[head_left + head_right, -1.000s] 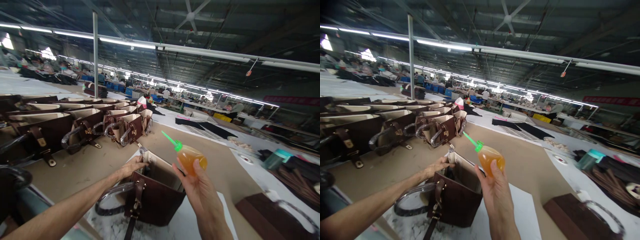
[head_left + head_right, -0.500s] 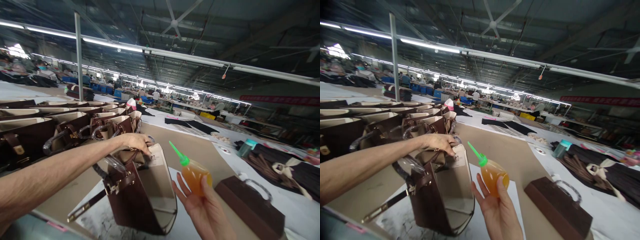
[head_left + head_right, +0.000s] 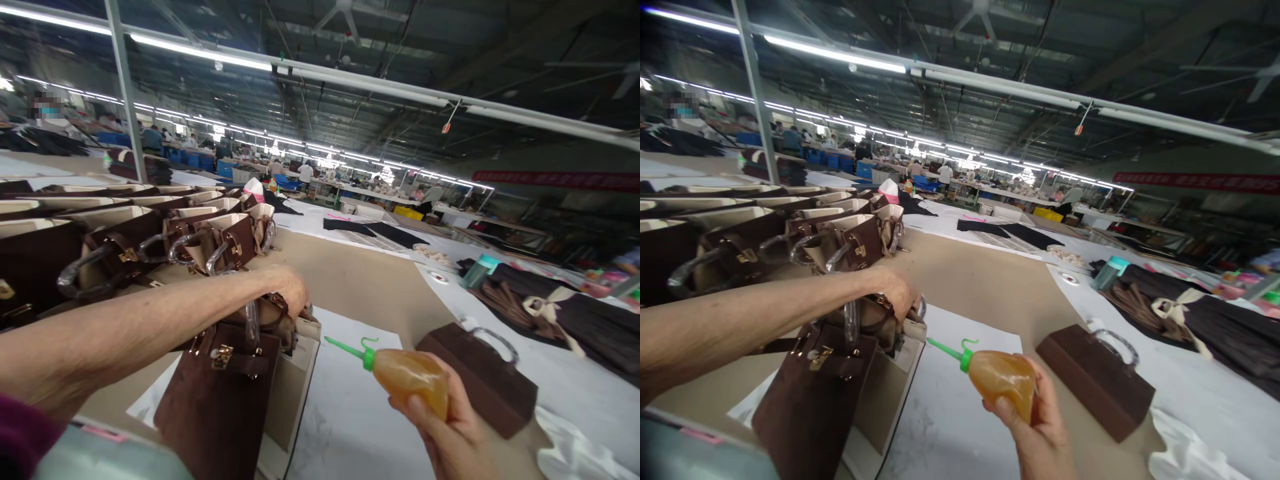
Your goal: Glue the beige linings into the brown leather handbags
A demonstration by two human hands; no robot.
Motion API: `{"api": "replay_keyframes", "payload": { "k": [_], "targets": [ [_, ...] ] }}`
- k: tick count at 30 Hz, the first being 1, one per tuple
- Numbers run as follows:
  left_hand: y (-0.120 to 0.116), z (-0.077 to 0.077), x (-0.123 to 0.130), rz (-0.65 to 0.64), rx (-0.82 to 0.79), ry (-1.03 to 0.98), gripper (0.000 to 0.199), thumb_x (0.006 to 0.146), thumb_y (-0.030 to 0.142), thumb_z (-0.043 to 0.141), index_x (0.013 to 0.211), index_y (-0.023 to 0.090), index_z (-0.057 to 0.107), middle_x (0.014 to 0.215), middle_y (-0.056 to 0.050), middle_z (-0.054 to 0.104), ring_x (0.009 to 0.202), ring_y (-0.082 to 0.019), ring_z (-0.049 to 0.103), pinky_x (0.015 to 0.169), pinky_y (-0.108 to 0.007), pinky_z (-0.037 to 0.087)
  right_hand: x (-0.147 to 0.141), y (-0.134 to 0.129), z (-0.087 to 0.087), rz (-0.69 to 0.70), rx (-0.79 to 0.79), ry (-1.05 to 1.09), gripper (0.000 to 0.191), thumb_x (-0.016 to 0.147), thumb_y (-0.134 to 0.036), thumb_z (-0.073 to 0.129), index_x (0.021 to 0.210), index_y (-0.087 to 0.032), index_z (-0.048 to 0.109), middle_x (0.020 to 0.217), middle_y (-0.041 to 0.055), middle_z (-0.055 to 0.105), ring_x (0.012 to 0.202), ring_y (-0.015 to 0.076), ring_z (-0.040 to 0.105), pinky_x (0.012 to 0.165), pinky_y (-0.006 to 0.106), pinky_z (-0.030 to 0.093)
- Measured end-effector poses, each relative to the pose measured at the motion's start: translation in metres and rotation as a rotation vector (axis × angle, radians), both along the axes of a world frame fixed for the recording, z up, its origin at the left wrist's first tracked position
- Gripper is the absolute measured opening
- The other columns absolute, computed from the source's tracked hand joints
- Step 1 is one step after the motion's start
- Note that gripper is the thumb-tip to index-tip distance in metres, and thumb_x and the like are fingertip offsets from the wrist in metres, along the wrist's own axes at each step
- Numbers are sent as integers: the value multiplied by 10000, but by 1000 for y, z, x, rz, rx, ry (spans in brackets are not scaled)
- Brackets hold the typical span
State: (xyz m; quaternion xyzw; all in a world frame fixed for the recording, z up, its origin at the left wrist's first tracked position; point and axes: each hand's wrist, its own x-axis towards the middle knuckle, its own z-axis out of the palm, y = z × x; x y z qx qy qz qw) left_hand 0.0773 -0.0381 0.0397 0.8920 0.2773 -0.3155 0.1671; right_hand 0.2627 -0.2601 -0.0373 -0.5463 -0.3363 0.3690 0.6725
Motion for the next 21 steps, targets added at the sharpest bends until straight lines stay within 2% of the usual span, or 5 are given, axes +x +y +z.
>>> {"api": "replay_keyframes", "payload": {
  "k": [3,5,9,12,21],
  "targets": [
    [2,-5,4,-48,8,27,269,505,279,759,750,189,694,657,-14,684,500,-154,554,418,-223,401,5,3,-5,5,20,-205,590,633,-368,775,1137,-254,490,966,20,663,793,194,637,670,238,531],
    [3,-7,5,-70,7,28,272,516,286,755,765,190,702,673,-18,695,491,-153,556,421,-227,412,6,4,-5,-4,-2,-315,589,611,-359,782,1122,-252,509,979,19,661,838,205,635,700,228,523],
    [3,-10,8,-94,8,40,281,489,206,763,766,202,713,639,-11,695,469,-148,555,419,-220,419,3,7,0,-109,53,-454,542,593,-357,774,1082,-269,558,1051,13,648,918,221,622,756,234,521],
    [0,-10,11,-88,46,45,268,507,142,731,765,210,711,622,-5,689,454,-143,550,411,-211,416,2,10,3,-109,103,-561,505,592,-330,780,1057,-297,584,1059,-6,649,933,201,624,764,204,517],
    [1,-12,14,-63,50,74,113,507,163,737,607,193,695,517,-36,648,448,-181,569,464,-261,456,5,13,4,-80,233,-838,416,693,-282,721,1084,-305,580,1034,14,667,882,177,656,737,175,523]
  ]
}}
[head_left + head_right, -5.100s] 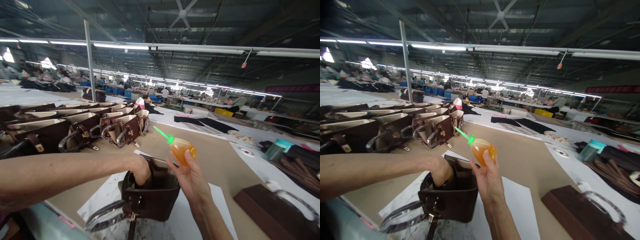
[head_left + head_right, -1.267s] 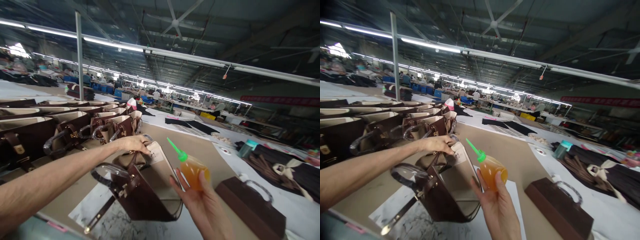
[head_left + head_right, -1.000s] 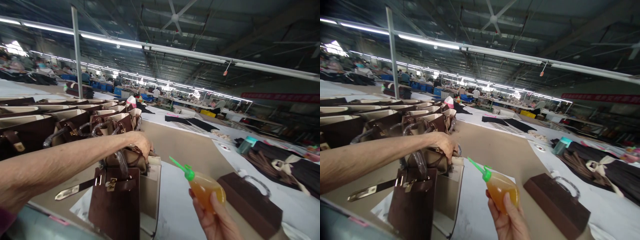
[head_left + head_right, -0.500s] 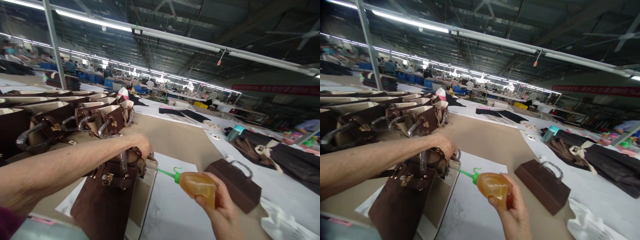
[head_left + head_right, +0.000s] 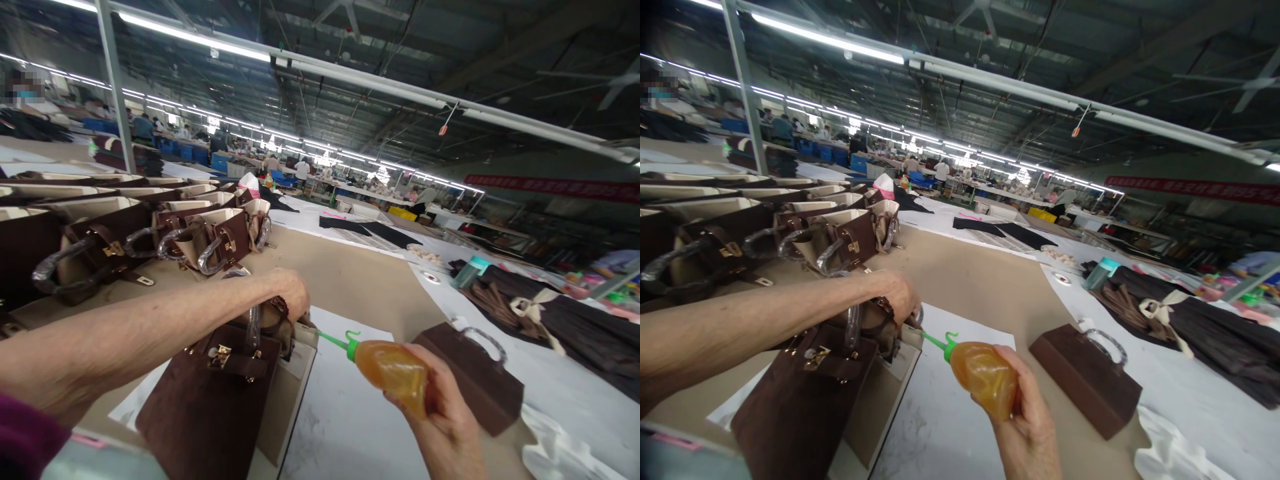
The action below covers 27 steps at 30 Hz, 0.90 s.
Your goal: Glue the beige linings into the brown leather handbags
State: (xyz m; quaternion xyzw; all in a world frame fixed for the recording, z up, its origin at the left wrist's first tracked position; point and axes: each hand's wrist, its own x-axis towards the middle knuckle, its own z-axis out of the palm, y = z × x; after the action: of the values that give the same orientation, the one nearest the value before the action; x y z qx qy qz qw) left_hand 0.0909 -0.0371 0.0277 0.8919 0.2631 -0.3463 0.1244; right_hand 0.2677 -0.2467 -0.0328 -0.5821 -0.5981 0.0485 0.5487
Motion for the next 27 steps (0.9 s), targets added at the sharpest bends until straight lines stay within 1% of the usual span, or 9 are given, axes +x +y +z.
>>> {"api": "replay_keyframes", "payload": {
  "k": [4,7,9,12,14,16,19,23,27],
  "targets": [
    [4,-5,0,-8,-33,16,90,534,143,718,608,182,687,491,-31,635,461,-180,569,468,-253,452,-3,2,0,-11,40,1,380,696,-289,708,1061,-283,601,1011,31,669,895,177,656,763,167,505],
    [7,-9,1,-19,-61,19,110,517,142,734,612,172,685,501,-28,641,466,-178,567,483,-255,458,2,2,-7,48,70,-39,379,689,-235,707,1049,-301,611,1013,17,671,879,174,662,747,163,513],
    [9,-11,2,-23,-69,21,94,527,129,720,604,167,682,503,-29,642,460,-179,563,481,-260,459,5,0,-12,107,47,-68,396,698,-202,696,1066,-320,607,1033,4,668,874,169,663,744,163,518],
    [9,-12,3,-19,-62,20,82,524,112,704,576,166,670,485,-29,632,454,-184,560,466,-259,454,3,-3,-15,89,-6,16,382,727,-223,674,1086,-330,600,1065,-9,653,907,152,646,780,151,499],
    [9,-12,3,-17,-54,14,88,513,104,702,566,163,663,481,-30,626,455,-188,561,457,-257,450,-1,-3,-12,30,-22,92,378,707,-252,692,1071,-315,611,1038,-7,660,902,145,641,776,131,489],
    [9,-11,3,-22,-53,3,99,507,99,699,573,163,661,501,-29,633,460,-188,561,450,-255,445,-6,-1,-6,-11,1,137,388,655,-255,731,1028,-294,633,994,-1,672,863,146,648,746,120,493],
    [7,-9,2,-38,-58,-11,103,510,121,706,591,171,666,554,-29,656,476,-188,564,449,-256,441,-8,4,-1,9,25,186,390,625,-215,748,992,-285,637,965,1,677,800,156,657,686,148,525],
    [1,-5,0,-43,-32,-16,150,508,117,709,640,187,696,578,-23,669,474,-186,557,496,-280,460,-1,5,-9,80,-72,199,458,633,-193,756,1052,-290,599,1014,20,664,831,192,655,668,210,551],
    [-4,-3,1,-47,-17,-33,194,524,103,704,698,187,708,534,-5,653,455,-170,541,505,-268,455,1,1,-16,37,-178,251,499,582,-256,787,1042,-249,596,1020,49,654,850,220,642,682,244,549]
  ]
}}
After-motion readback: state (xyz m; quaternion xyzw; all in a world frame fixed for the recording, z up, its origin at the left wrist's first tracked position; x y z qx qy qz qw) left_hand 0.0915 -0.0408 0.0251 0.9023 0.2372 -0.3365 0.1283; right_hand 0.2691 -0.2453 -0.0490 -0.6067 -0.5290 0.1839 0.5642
